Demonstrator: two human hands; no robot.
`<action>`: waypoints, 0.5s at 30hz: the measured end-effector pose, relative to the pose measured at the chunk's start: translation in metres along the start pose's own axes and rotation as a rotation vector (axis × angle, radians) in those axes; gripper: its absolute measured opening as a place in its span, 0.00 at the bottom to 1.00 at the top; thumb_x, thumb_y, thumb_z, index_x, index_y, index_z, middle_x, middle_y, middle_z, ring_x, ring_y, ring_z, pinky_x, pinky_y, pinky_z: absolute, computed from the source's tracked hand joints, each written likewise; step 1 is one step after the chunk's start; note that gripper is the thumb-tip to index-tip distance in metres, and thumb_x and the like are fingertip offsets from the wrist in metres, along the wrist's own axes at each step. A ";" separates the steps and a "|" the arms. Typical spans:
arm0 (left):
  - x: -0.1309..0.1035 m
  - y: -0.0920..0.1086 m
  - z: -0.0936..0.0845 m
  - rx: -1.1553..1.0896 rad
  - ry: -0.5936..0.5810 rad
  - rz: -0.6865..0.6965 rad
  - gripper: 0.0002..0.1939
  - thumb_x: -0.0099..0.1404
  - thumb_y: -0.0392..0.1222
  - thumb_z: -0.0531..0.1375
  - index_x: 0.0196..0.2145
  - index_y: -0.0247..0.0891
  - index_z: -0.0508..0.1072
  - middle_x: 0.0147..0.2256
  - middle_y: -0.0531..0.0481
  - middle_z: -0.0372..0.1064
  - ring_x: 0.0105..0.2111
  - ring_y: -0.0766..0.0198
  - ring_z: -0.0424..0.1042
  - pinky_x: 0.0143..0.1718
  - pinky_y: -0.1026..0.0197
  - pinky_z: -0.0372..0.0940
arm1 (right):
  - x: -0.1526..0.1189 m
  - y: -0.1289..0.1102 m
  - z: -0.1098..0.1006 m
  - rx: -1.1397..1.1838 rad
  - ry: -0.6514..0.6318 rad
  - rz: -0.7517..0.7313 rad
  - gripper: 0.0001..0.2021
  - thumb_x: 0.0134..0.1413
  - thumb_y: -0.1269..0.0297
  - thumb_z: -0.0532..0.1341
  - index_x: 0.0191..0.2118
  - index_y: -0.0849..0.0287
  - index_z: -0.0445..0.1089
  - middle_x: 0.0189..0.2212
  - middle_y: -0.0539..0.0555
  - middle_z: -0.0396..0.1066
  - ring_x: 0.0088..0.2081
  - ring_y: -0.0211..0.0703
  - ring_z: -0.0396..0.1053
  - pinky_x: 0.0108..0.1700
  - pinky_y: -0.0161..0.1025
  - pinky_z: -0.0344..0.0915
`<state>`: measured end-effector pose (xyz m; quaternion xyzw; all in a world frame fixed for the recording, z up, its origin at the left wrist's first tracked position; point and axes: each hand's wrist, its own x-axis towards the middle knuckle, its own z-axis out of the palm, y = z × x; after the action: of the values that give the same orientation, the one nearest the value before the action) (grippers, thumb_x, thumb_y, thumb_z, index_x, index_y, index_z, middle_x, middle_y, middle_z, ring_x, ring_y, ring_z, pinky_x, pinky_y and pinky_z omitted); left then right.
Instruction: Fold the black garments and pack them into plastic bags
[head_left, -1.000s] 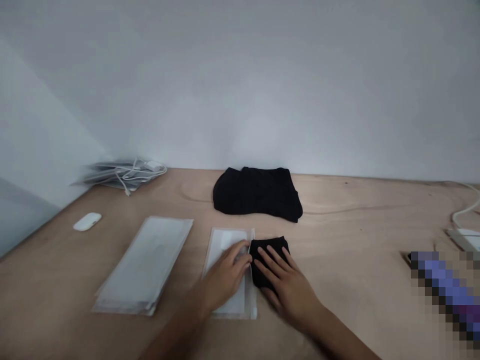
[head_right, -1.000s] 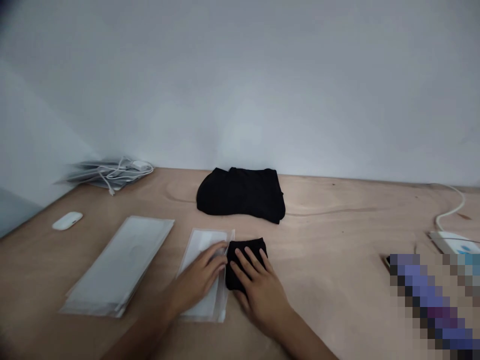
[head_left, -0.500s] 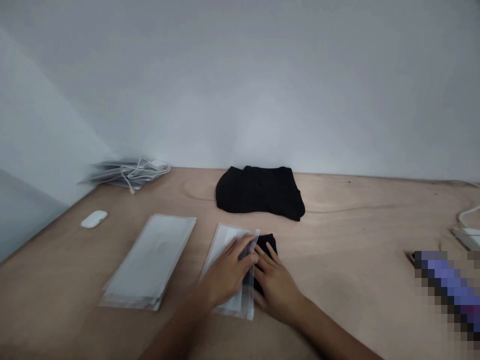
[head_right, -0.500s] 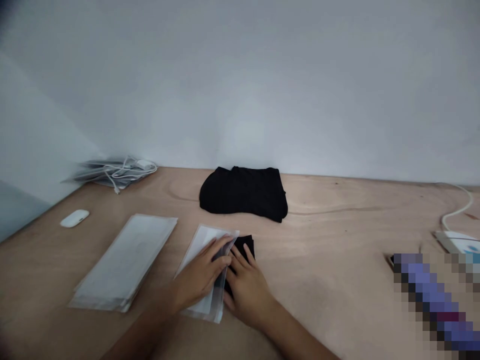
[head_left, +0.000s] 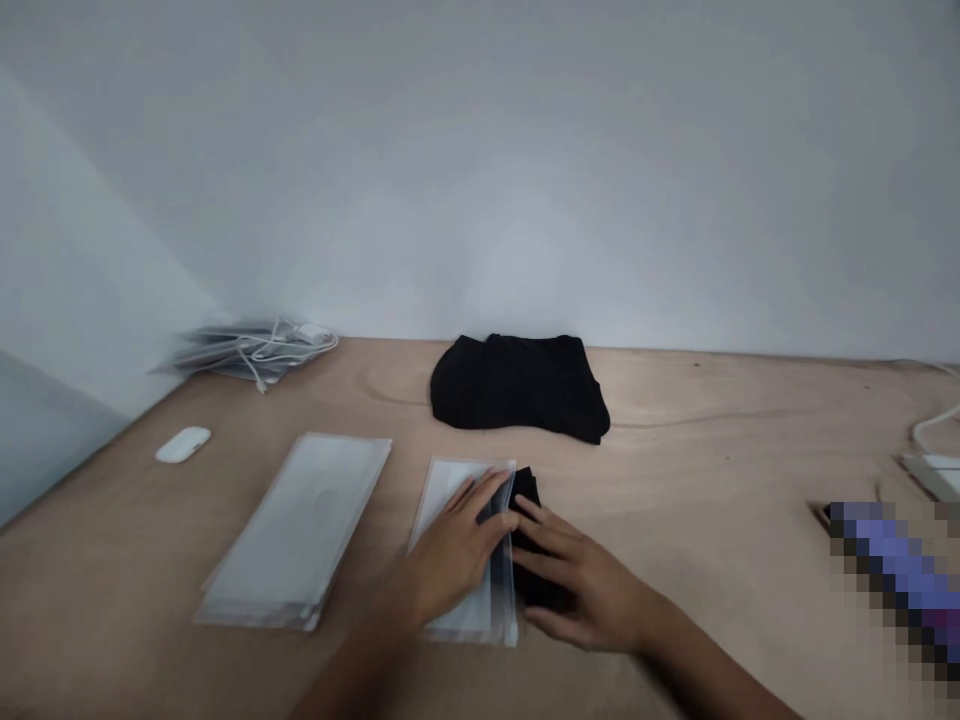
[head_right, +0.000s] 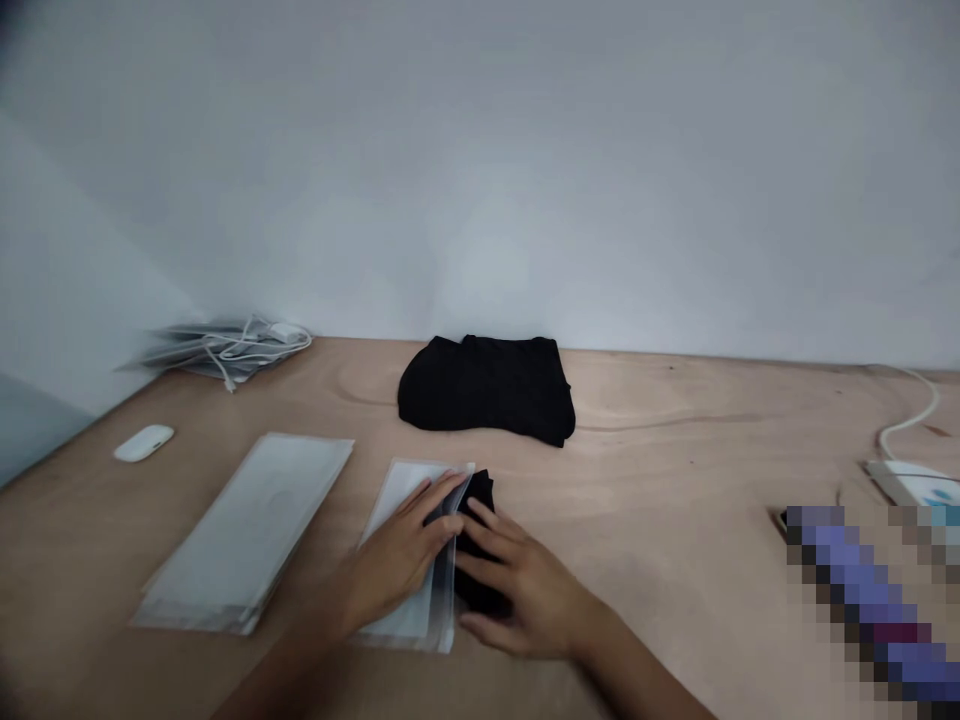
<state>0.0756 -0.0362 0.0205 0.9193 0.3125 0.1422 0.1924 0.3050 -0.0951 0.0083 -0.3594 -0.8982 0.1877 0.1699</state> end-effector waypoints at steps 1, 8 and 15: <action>-0.001 0.000 0.000 -0.004 0.002 -0.002 0.17 0.71 0.28 0.50 0.48 0.44 0.72 0.71 0.46 0.49 0.70 0.53 0.49 0.67 0.39 0.53 | -0.008 0.005 -0.004 -0.008 0.016 0.002 0.34 0.62 0.57 0.62 0.71 0.53 0.53 0.73 0.57 0.44 0.73 0.55 0.36 0.70 0.58 0.50; 0.004 0.005 -0.002 0.019 -0.041 0.012 0.15 0.73 0.30 0.51 0.49 0.44 0.74 0.70 0.47 0.52 0.70 0.53 0.50 0.67 0.38 0.52 | -0.023 0.026 0.007 -0.165 0.029 0.024 0.32 0.62 0.65 0.61 0.70 0.52 0.55 0.70 0.60 0.53 0.70 0.52 0.51 0.70 0.57 0.49; 0.004 0.011 -0.009 0.090 -0.090 0.058 0.13 0.74 0.33 0.52 0.47 0.42 0.75 0.71 0.46 0.48 0.70 0.51 0.48 0.69 0.41 0.49 | 0.031 0.011 0.043 -0.053 0.165 -0.081 0.12 0.64 0.65 0.58 0.50 0.55 0.75 0.49 0.59 0.76 0.59 0.53 0.68 0.67 0.57 0.56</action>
<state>0.0811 -0.0399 0.0338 0.9412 0.2828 0.0920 0.1605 0.2708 -0.0748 -0.0285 -0.3416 -0.8995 0.1267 0.2412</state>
